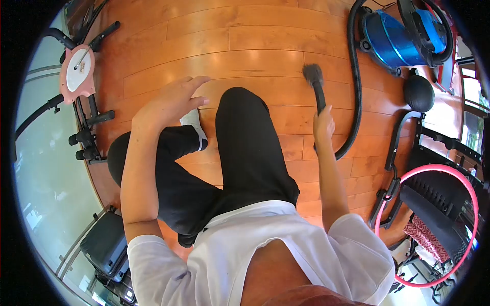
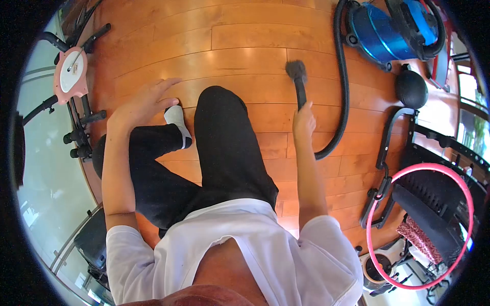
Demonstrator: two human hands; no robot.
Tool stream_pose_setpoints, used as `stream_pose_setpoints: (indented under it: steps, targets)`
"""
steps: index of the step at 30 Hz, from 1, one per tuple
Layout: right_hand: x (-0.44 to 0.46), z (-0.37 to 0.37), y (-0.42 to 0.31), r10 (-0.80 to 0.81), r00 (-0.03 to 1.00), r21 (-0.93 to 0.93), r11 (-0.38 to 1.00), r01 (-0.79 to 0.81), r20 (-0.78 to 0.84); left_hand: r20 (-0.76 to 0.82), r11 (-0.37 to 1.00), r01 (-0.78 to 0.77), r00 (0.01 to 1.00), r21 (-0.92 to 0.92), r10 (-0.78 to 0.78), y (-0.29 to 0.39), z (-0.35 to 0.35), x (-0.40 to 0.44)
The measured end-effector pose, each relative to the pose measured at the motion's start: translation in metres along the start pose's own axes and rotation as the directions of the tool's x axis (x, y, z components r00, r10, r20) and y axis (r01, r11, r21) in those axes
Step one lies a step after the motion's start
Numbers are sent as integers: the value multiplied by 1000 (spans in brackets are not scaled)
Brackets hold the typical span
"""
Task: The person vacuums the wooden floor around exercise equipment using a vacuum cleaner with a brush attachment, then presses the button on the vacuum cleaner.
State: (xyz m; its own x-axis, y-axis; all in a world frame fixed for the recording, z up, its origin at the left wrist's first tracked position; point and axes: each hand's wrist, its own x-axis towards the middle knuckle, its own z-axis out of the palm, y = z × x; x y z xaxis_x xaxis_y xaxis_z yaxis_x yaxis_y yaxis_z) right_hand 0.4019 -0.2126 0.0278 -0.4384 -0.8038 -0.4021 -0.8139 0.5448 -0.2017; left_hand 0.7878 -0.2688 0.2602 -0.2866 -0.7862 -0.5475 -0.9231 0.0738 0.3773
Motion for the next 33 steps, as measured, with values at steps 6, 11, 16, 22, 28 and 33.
stream_pose_setpoints:
  steps: [6,11,16,22,28,33]
  targets:
    - [22,13,-14,-166,982,-37,986,164,-85,4,1000,-20,1000,13,20,-2,-5,3]
    - [49,20,-45,-167,981,-38,986,164,-97,12,996,-67,998,53,66,8,-4,11]
    - [-15,14,-13,-90,995,-100,991,93,37,7,998,-66,998,20,66,9,-11,12]
    - [59,15,-40,-207,973,29,977,211,-106,53,996,-67,997,50,64,5,-6,23]
    - [172,-11,-54,-246,969,464,860,213,12,108,993,-92,991,77,84,13,-6,38]
    - [157,-33,-80,-210,972,711,699,76,103,137,983,-163,979,87,150,-4,-9,57]
